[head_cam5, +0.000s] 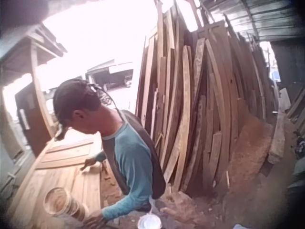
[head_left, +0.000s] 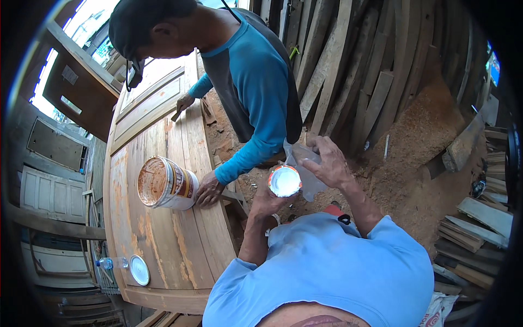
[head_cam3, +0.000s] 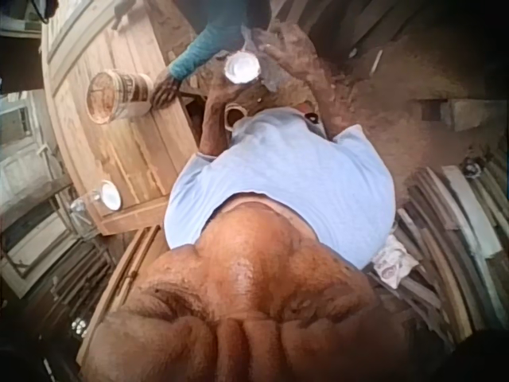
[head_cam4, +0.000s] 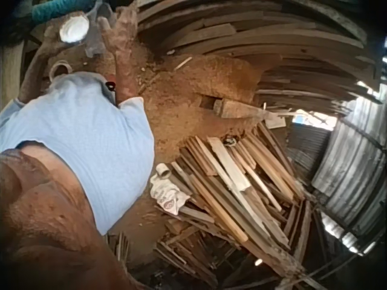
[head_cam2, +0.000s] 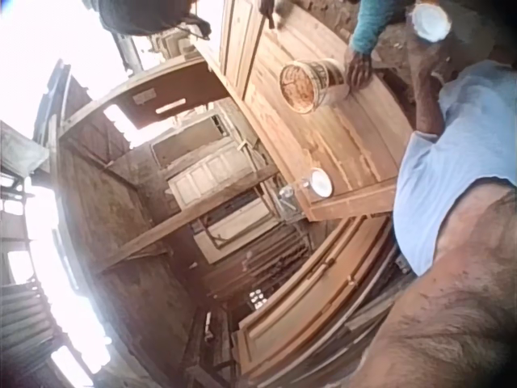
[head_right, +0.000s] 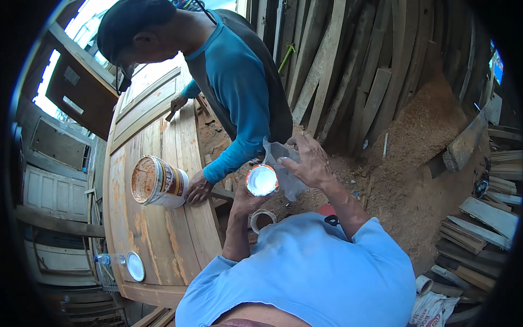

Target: The person prepares and applies putty to a wooden door, using a small cup to hold the mixture and a tool to spread it onto the surface.

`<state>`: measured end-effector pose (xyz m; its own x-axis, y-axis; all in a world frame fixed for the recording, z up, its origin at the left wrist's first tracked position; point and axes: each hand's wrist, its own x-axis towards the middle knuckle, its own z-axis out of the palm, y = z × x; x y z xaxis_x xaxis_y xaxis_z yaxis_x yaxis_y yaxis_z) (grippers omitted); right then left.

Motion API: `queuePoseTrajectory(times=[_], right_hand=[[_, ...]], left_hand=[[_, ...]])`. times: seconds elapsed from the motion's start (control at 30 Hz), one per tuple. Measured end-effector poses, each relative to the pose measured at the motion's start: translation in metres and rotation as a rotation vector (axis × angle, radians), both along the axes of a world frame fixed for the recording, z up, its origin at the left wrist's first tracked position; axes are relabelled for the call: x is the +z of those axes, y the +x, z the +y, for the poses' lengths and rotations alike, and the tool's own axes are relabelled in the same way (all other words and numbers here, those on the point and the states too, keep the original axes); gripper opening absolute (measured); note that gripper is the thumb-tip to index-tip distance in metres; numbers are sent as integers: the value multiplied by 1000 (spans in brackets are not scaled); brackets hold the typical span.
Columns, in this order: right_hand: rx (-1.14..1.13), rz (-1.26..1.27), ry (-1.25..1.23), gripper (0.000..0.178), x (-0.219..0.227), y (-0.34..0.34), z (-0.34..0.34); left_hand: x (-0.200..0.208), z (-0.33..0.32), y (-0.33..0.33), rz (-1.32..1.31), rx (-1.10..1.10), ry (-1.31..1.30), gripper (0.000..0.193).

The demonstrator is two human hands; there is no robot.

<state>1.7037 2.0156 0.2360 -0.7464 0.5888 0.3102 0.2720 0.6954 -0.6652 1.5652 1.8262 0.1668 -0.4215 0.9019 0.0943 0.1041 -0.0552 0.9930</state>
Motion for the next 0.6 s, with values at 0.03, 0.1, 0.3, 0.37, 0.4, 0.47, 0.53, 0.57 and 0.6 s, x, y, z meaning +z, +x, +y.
queuePoseTrajectory(times=[0.03, 0.1, 0.3, 0.37, 0.4, 0.47, 0.53, 0.57, 0.6], right_hand=[[20, -4, -56, 34, -10, -3, 4], [58, -13, -170, 30, -27, -5, 16], [8, 4, -209, 30, -31, 3, 29], [132, -32, -348, 35, -30, 6, 32], [194, -49, -417, 38, -29, 8, 32], [284, 124, -482, 38, -23, 12, 27], [306, 228, -440, 39, -10, 18, 25], [287, 245, -366, 41, 0, 20, 25], [267, 262, -291, 42, 7, 22, 25]], left_hand=[[-1, -1, 1, 19, 4, 23, 61], [-2, -2, 2, -64, 18, 15, 63], [-17, -16, -11, -364, 26, 153, 71], [-19, -15, -12, -389, 33, 187, 70], [-19, -15, -12, -403, 45, 193, 69], [-18, -15, -15, -427, 67, 205, 68], [-17, -16, -19, -386, 73, 215, 66], [-18, -16, -22, -366, 64, 226, 66], [-19, -16, -24, -346, 55, 237, 66]])
